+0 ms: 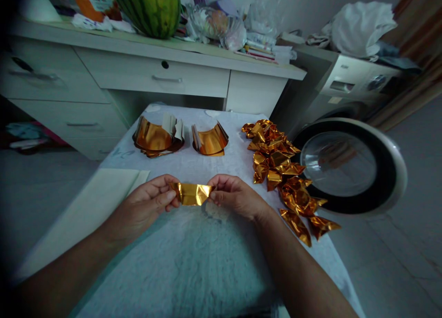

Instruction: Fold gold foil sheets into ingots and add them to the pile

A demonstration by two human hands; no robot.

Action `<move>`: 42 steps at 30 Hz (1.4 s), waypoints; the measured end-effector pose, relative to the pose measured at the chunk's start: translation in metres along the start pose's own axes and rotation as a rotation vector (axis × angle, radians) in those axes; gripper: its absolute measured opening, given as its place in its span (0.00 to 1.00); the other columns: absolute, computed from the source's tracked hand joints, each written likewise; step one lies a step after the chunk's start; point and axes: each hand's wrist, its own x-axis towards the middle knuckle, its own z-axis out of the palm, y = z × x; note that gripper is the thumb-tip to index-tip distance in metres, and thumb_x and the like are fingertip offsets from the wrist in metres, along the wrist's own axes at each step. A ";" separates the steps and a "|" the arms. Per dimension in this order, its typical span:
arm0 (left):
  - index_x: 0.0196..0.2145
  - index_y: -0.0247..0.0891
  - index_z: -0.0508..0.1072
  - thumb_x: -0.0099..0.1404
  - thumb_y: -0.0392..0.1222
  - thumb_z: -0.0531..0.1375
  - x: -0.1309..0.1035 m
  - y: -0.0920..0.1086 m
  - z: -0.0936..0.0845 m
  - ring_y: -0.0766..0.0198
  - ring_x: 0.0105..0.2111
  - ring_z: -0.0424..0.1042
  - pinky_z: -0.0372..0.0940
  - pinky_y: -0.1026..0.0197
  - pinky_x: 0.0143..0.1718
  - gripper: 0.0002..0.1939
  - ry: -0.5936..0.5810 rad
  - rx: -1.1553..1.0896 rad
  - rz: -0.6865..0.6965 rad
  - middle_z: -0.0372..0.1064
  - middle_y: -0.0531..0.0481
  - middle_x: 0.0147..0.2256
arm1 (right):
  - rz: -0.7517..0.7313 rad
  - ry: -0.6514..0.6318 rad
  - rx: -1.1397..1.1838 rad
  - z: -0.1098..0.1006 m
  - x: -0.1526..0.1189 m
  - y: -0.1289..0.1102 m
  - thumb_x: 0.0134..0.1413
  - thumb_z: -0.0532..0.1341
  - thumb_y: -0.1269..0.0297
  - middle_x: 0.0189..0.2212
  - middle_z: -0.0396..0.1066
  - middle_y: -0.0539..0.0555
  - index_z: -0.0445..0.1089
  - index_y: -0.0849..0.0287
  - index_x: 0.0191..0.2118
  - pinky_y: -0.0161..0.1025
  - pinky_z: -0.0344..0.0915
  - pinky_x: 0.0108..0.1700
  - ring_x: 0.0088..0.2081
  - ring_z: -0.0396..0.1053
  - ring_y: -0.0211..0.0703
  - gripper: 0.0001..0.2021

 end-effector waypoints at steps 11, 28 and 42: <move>0.39 0.39 0.71 0.62 0.47 0.63 -0.001 -0.005 0.002 0.66 0.31 0.65 0.59 0.63 0.32 0.11 -0.036 -0.113 -0.095 0.66 0.53 0.31 | -0.045 -0.035 -0.009 0.001 -0.002 -0.002 0.45 0.73 0.56 0.31 0.68 0.48 0.72 0.58 0.37 0.32 0.62 0.32 0.30 0.64 0.35 0.17; 0.33 0.38 0.72 0.62 0.42 0.64 -0.001 -0.005 0.002 0.65 0.32 0.69 0.60 0.62 0.36 0.07 -0.116 -0.098 -0.087 0.71 0.53 0.29 | -0.043 -0.071 0.059 0.001 -0.003 -0.002 0.46 0.73 0.60 0.32 0.72 0.49 0.69 0.59 0.37 0.34 0.65 0.37 0.32 0.69 0.35 0.16; 0.35 0.38 0.71 0.62 0.37 0.63 0.001 -0.004 -0.001 0.67 0.34 0.70 0.64 0.64 0.35 0.04 -0.115 0.082 0.087 0.69 0.53 0.33 | -0.195 -0.143 0.043 -0.003 -0.003 -0.003 0.54 0.69 0.67 0.37 0.71 0.50 0.72 0.58 0.37 0.33 0.67 0.40 0.36 0.70 0.34 0.07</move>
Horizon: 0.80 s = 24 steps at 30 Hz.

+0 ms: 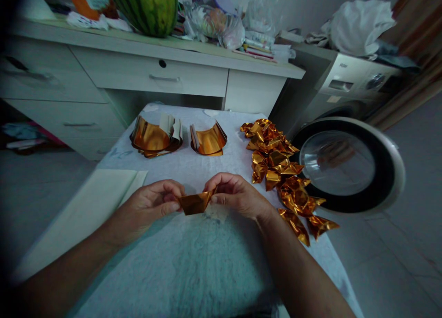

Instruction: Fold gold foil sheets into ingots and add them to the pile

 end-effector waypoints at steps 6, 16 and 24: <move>0.35 0.41 0.74 0.64 0.28 0.58 -0.005 0.006 -0.001 0.66 0.43 0.70 0.65 0.63 0.46 0.09 0.174 0.674 0.418 0.67 0.51 0.41 | -0.082 0.035 -0.232 0.000 0.000 -0.006 0.58 0.65 0.69 0.42 0.67 0.52 0.75 0.58 0.33 0.34 0.64 0.46 0.41 0.67 0.34 0.02; 0.38 0.40 0.72 0.66 0.28 0.58 -0.006 0.003 -0.003 0.68 0.43 0.73 0.67 0.66 0.45 0.08 0.109 0.793 0.502 0.71 0.51 0.43 | -0.150 0.065 -0.324 -0.001 0.001 -0.002 0.59 0.65 0.70 0.39 0.68 0.51 0.75 0.57 0.39 0.35 0.65 0.46 0.41 0.68 0.35 0.03; 0.37 0.40 0.72 0.65 0.27 0.58 -0.007 0.004 0.001 0.68 0.41 0.76 0.70 0.66 0.43 0.09 0.087 0.716 0.513 0.74 0.51 0.41 | -0.148 0.052 -0.260 0.001 0.001 -0.002 0.59 0.65 0.69 0.40 0.68 0.51 0.75 0.56 0.38 0.35 0.65 0.49 0.43 0.68 0.35 0.03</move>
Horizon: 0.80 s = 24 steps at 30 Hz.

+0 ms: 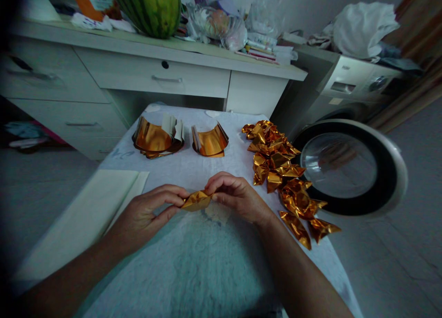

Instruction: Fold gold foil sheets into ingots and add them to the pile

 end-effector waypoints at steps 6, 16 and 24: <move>0.36 0.39 0.72 0.64 0.26 0.58 -0.001 0.003 0.001 0.69 0.41 0.76 0.70 0.68 0.43 0.09 0.011 -0.025 0.009 0.75 0.51 0.40 | -0.021 0.022 0.007 0.001 0.000 0.001 0.58 0.65 0.69 0.40 0.68 0.51 0.75 0.56 0.38 0.35 0.65 0.49 0.43 0.68 0.35 0.03; 0.37 0.40 0.72 0.65 0.27 0.58 -0.001 0.004 0.002 0.68 0.40 0.76 0.71 0.67 0.42 0.09 0.026 -0.010 0.038 0.74 0.51 0.39 | -0.009 0.057 0.005 0.001 0.000 0.000 0.58 0.66 0.67 0.40 0.68 0.52 0.75 0.57 0.37 0.36 0.66 0.47 0.42 0.68 0.36 0.01; 0.38 0.40 0.72 0.65 0.27 0.58 0.000 0.003 0.003 0.66 0.40 0.76 0.71 0.65 0.43 0.09 0.029 -0.030 0.003 0.75 0.50 0.40 | -0.002 0.048 0.053 -0.001 0.000 -0.003 0.57 0.67 0.66 0.41 0.67 0.52 0.75 0.56 0.35 0.37 0.66 0.48 0.42 0.68 0.37 0.02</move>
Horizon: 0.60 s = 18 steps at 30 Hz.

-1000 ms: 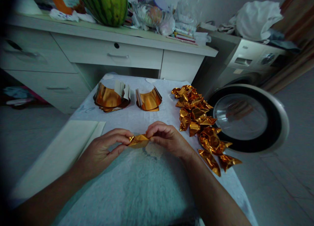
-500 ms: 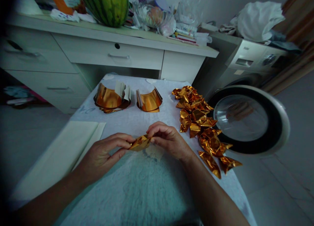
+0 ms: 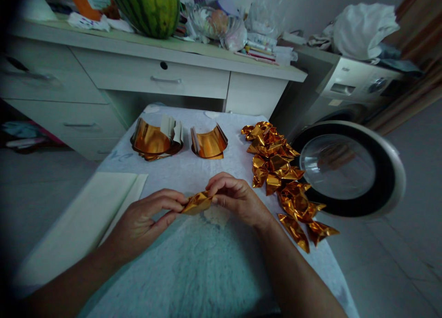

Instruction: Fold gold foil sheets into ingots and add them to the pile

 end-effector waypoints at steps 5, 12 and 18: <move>0.44 0.40 0.73 0.64 0.26 0.58 0.001 0.003 0.000 0.66 0.40 0.76 0.71 0.65 0.43 0.14 -0.004 0.034 0.005 0.75 0.50 0.40 | -0.026 -0.036 -0.023 -0.001 0.000 -0.001 0.59 0.65 0.68 0.40 0.66 0.51 0.76 0.55 0.39 0.36 0.65 0.47 0.42 0.67 0.36 0.03; 0.43 0.40 0.74 0.65 0.26 0.56 0.000 0.005 0.002 0.67 0.40 0.75 0.71 0.67 0.42 0.13 -0.042 0.072 0.052 0.74 0.49 0.40 | 0.011 -0.077 -0.080 -0.003 -0.002 -0.003 0.60 0.64 0.65 0.41 0.63 0.52 0.76 0.56 0.39 0.36 0.64 0.48 0.43 0.65 0.36 0.04; 0.38 0.40 0.72 0.65 0.29 0.59 0.001 0.006 -0.001 0.65 0.39 0.75 0.72 0.64 0.41 0.08 0.063 0.106 0.014 0.73 0.49 0.39 | -0.005 -0.007 -0.014 0.000 -0.001 -0.003 0.57 0.67 0.65 0.38 0.65 0.51 0.73 0.56 0.37 0.36 0.65 0.45 0.40 0.65 0.37 0.03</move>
